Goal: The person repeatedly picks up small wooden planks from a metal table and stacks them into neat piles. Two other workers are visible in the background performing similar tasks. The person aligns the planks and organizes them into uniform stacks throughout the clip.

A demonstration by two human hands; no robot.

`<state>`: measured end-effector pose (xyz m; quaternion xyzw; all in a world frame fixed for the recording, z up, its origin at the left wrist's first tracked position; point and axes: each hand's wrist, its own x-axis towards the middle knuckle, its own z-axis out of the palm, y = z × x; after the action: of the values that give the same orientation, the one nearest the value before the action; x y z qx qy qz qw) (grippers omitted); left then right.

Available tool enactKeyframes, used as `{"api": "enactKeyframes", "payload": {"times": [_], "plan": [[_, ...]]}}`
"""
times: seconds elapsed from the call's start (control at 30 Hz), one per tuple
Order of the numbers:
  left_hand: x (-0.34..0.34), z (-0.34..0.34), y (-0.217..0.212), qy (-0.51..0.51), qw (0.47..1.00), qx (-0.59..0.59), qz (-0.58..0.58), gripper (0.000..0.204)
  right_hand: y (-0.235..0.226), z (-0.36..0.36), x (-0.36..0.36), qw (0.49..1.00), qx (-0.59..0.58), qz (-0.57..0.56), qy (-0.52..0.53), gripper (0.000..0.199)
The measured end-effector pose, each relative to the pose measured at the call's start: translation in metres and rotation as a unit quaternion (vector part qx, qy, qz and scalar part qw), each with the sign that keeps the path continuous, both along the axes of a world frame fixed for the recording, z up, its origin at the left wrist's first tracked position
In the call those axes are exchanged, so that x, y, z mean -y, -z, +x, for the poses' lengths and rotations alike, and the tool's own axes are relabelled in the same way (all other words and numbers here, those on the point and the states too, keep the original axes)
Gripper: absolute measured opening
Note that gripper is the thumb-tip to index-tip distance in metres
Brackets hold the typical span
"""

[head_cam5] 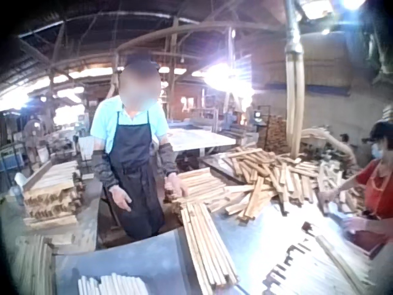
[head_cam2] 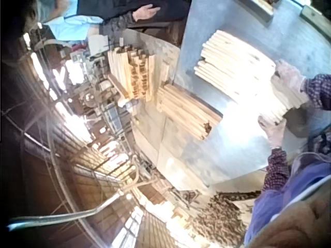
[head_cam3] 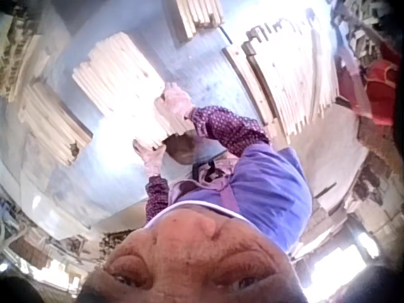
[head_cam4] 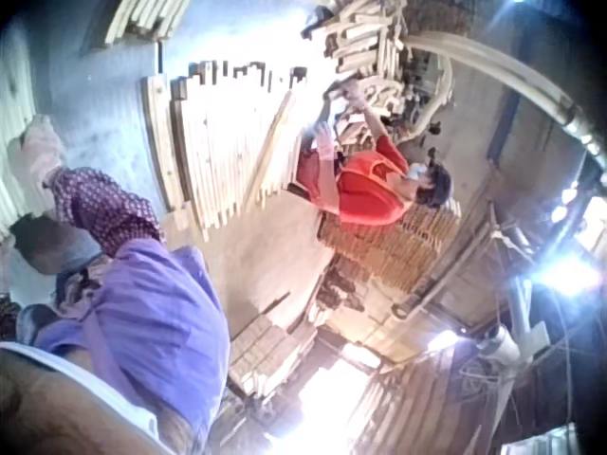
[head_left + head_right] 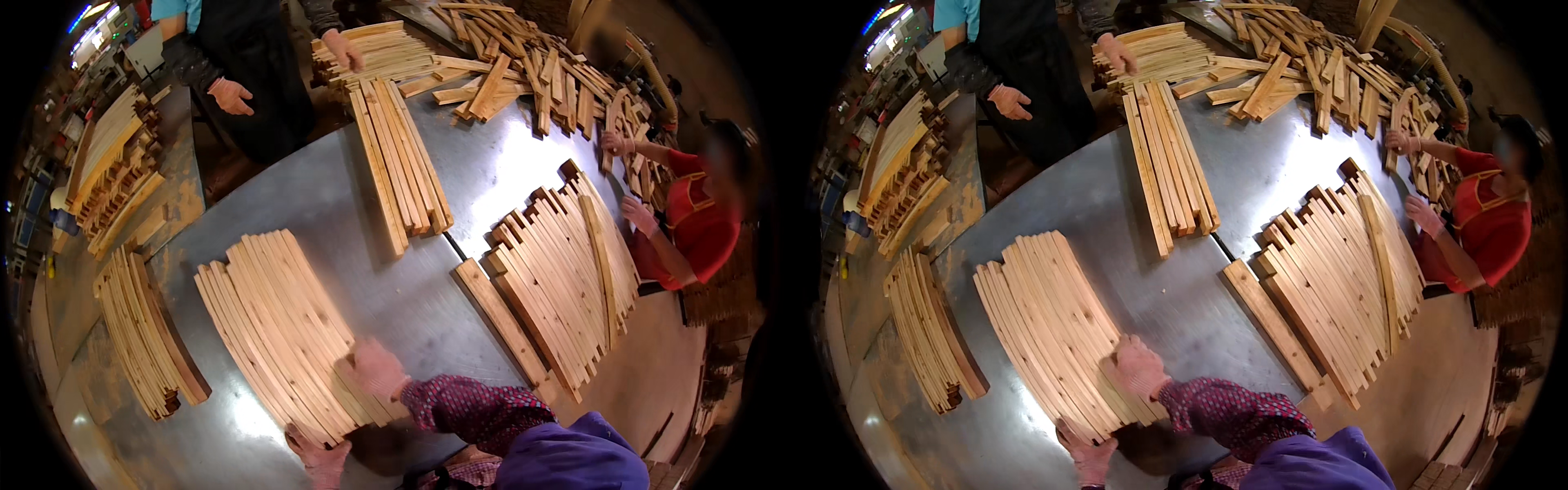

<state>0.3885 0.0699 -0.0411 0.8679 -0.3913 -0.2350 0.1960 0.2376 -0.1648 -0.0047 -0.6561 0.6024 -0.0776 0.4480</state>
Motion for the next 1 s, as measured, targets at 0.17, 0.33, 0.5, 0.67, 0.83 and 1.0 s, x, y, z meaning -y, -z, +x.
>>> {"api": "enactKeyframes", "payload": {"times": [0.17,0.33,0.5,0.67,0.83,1.0], "plan": [[0.064,0.046,0.008,-0.008,0.998,0.035,-0.046,0.124,-0.012,0.042,0.060,0.999,0.036,-0.030,-0.012,0.044],[0.126,0.079,-0.005,-0.013,1.000,0.012,0.020,0.129,0.021,0.032,0.106,0.971,0.080,-0.223,-0.033,0.049],[0.102,0.087,-0.008,-0.035,0.993,0.090,-0.065,0.101,-0.010,-0.099,0.185,0.924,-0.193,-0.310,0.110,0.059],[0.127,-0.014,-0.028,0.040,0.995,0.056,-0.074,0.094,0.021,-0.190,0.226,0.885,-0.312,-0.342,0.050,0.053],[0.143,-0.063,-0.040,0.115,0.991,0.016,-0.061,0.095,-0.007,-0.170,0.231,0.907,-0.246,-0.338,0.058,0.029],[0.147,-0.083,-0.026,0.161,0.983,0.012,-0.093,0.094,0.020,-0.190,0.240,0.896,-0.231,-0.373,0.069,0.018]]}}
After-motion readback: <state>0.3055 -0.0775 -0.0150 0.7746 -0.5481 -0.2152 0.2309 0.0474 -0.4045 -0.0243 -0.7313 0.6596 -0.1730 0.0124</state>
